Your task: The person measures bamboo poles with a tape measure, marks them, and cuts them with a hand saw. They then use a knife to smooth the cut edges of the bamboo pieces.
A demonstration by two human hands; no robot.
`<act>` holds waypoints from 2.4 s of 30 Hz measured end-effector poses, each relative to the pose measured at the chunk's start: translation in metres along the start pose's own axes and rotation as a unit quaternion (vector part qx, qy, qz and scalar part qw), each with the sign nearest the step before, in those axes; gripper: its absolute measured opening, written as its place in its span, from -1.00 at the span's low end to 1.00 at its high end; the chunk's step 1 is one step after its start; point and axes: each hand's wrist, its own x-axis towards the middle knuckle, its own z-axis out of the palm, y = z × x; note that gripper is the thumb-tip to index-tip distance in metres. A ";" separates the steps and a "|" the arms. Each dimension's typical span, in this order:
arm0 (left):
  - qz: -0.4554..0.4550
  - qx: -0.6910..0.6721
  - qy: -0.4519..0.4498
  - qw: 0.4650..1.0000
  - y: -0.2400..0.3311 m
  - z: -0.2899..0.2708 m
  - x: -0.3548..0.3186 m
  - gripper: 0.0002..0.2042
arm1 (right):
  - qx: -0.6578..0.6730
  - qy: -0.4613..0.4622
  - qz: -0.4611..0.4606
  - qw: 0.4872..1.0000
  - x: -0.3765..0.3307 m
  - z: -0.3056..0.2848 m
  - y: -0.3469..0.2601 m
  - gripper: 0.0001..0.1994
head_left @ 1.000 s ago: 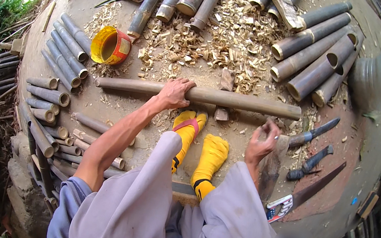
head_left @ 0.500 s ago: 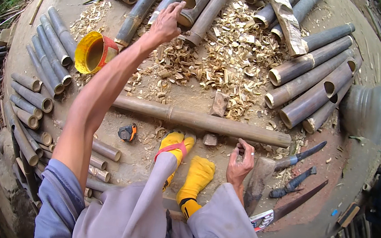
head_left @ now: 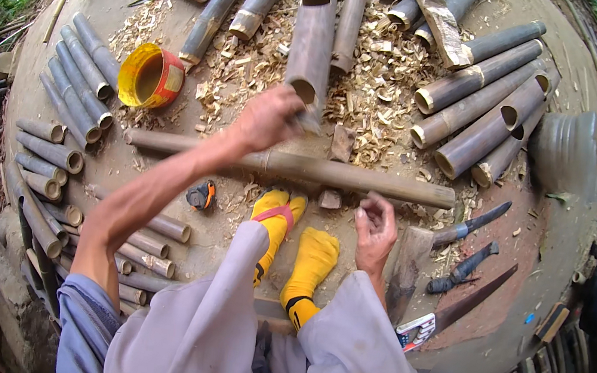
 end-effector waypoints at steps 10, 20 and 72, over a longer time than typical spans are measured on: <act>0.020 -0.299 -0.119 0.946 0.144 -0.006 -0.080 -0.73 | -0.050 -0.222 0.057 0.972 0.023 -0.042 -0.035 -0.08; -0.238 0.039 -0.171 0.955 0.008 -0.007 -0.203 -0.52 | -0.518 -0.075 -0.236 0.819 0.144 -0.137 -0.053 -0.60; -0.195 0.149 -0.230 0.942 -0.028 -0.002 0.090 -0.43 | -0.553 0.054 -0.237 0.797 0.095 -0.128 -0.037 -0.90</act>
